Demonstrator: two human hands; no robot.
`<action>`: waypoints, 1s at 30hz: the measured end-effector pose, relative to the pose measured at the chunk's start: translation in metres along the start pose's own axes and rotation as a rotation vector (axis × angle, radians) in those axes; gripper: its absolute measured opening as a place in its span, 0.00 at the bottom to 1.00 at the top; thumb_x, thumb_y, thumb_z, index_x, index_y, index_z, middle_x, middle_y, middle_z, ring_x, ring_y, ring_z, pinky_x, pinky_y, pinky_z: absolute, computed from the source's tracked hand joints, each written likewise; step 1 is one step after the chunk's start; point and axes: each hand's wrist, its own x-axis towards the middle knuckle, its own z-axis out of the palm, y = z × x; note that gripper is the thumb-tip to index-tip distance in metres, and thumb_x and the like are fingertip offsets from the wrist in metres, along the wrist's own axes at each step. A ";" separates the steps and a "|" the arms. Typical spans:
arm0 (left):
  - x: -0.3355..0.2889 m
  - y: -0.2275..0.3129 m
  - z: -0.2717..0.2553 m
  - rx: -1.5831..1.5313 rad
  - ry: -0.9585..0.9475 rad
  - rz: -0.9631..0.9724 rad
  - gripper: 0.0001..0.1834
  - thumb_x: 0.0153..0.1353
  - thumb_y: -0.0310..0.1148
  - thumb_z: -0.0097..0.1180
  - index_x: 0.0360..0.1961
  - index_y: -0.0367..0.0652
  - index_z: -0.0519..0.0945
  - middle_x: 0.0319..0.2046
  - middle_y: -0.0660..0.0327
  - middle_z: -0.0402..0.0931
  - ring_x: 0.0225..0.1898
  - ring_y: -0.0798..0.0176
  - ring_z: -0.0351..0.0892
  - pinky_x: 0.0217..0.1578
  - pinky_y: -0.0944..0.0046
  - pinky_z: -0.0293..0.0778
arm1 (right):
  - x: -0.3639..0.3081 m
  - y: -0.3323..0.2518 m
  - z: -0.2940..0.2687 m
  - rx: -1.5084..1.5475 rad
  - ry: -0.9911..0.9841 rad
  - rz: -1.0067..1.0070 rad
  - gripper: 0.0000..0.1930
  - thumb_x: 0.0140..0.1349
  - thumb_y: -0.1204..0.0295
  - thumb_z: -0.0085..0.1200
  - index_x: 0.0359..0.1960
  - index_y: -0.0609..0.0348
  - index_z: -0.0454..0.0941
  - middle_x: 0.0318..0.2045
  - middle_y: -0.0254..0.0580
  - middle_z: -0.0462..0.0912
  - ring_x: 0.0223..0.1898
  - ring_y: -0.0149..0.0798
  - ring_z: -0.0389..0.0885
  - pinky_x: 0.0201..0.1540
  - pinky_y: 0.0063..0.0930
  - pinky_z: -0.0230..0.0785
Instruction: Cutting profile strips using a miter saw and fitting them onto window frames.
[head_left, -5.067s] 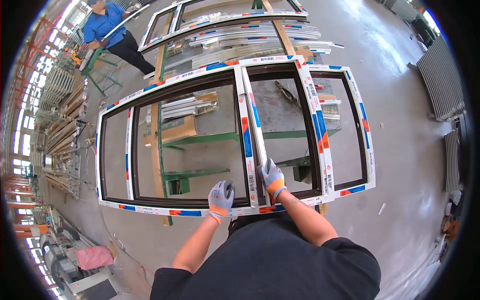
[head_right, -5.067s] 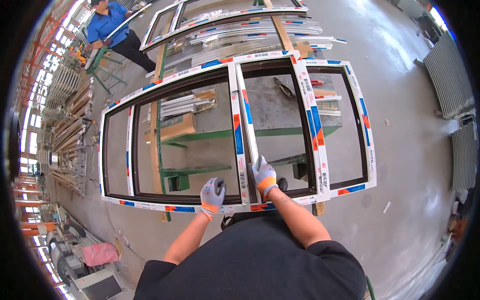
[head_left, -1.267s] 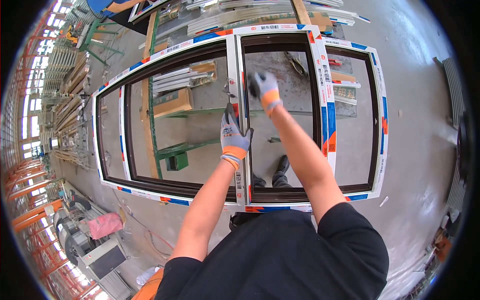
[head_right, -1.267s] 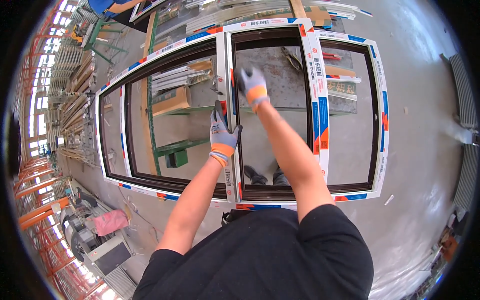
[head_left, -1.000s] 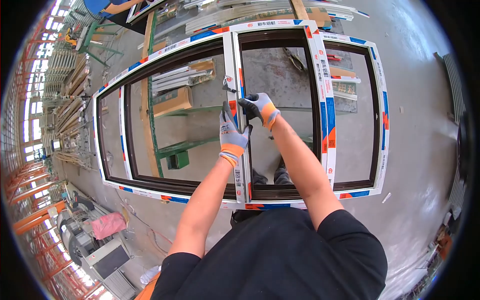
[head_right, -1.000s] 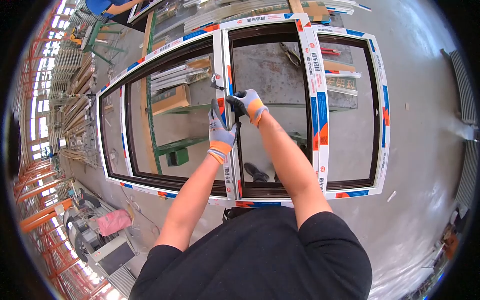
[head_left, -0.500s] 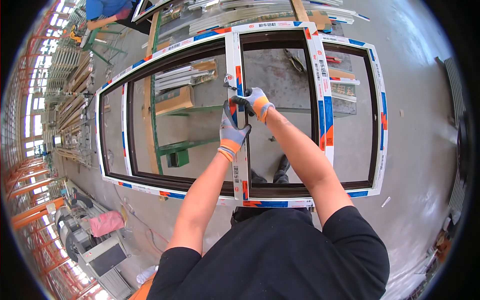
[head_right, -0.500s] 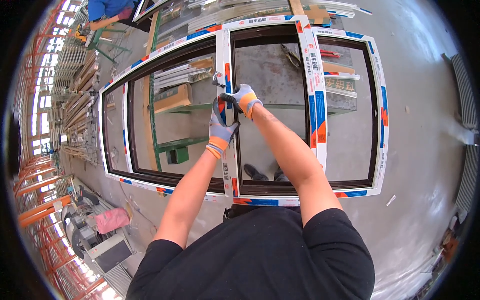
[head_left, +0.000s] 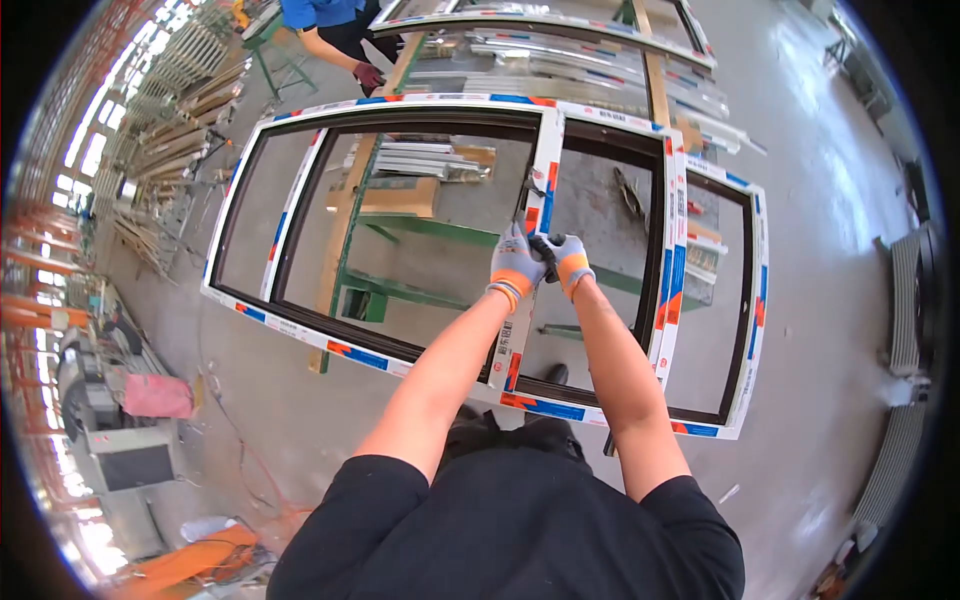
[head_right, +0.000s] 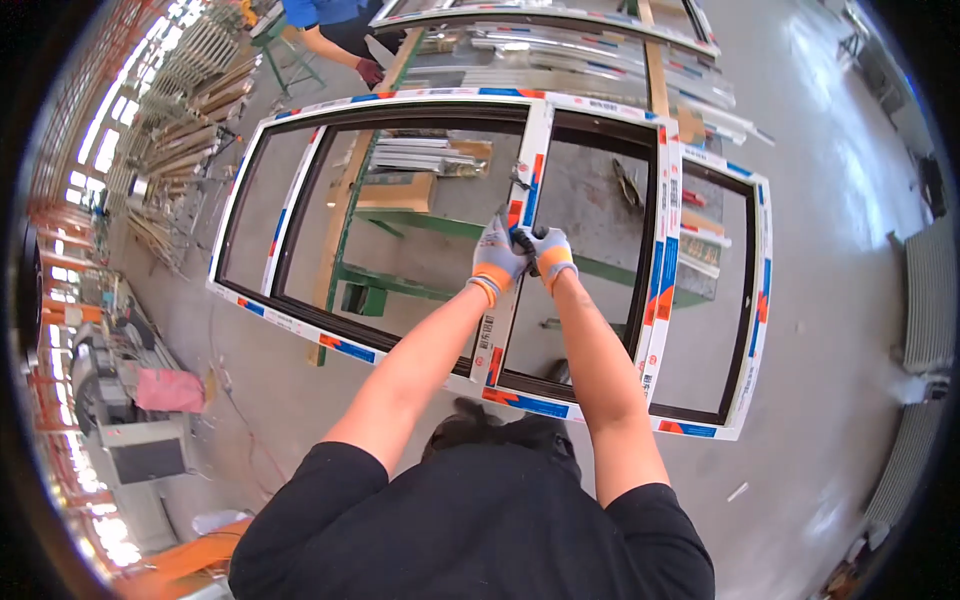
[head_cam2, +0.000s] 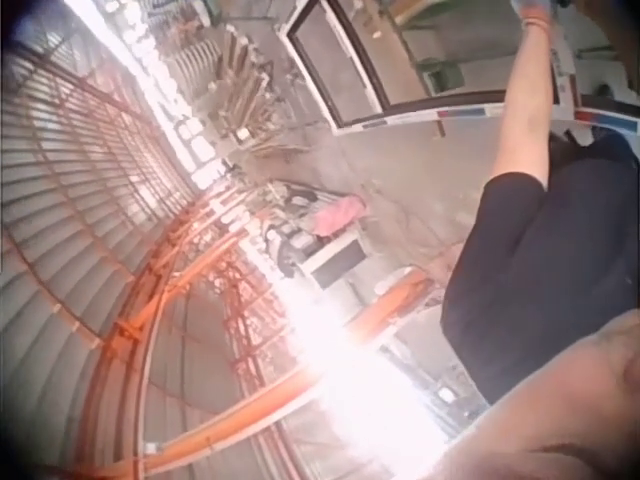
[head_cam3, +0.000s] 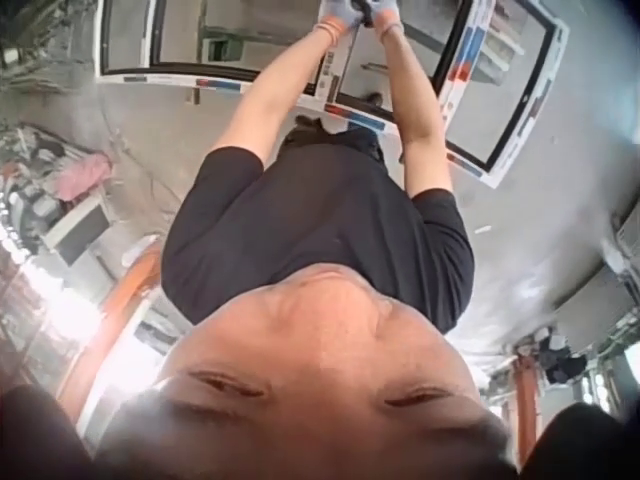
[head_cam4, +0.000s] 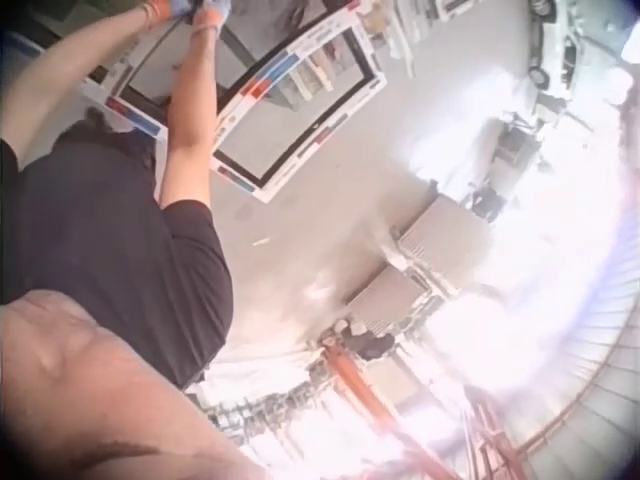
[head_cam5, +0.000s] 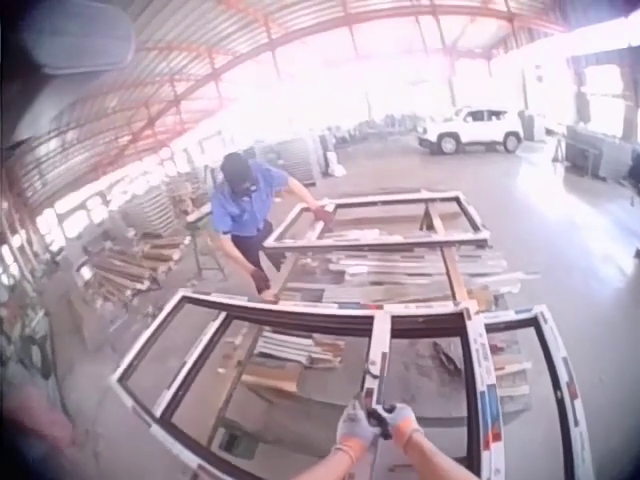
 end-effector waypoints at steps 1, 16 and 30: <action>-0.010 0.000 0.011 0.055 0.036 0.047 0.54 0.45 0.53 0.68 0.65 0.27 0.61 0.59 0.37 0.68 0.61 0.38 0.68 0.62 0.50 0.66 | 0.006 0.012 -0.005 -0.163 0.096 -0.079 0.17 0.59 0.58 0.66 0.31 0.63 0.85 0.21 0.37 0.82 0.18 0.31 0.76 0.20 0.29 0.67; -0.460 -0.274 -0.312 -0.001 0.300 -0.243 0.22 0.57 0.30 0.59 0.54 0.39 0.77 0.47 0.51 0.81 0.49 0.47 0.80 0.50 0.55 0.76 | -0.007 0.045 0.039 -1.038 0.927 -0.202 0.26 0.68 0.51 0.46 0.39 0.66 0.82 0.40 0.65 0.83 0.45 0.63 0.82 0.47 0.52 0.72; -0.613 -0.663 -0.370 -0.169 0.527 -0.819 0.14 0.63 0.34 0.55 0.48 0.42 0.83 0.42 0.49 0.84 0.43 0.52 0.84 0.45 0.57 0.78 | -0.068 0.051 0.206 -1.554 1.143 0.208 0.32 0.62 0.64 0.49 0.69 0.56 0.61 0.60 0.51 0.71 0.62 0.55 0.70 0.62 0.48 0.64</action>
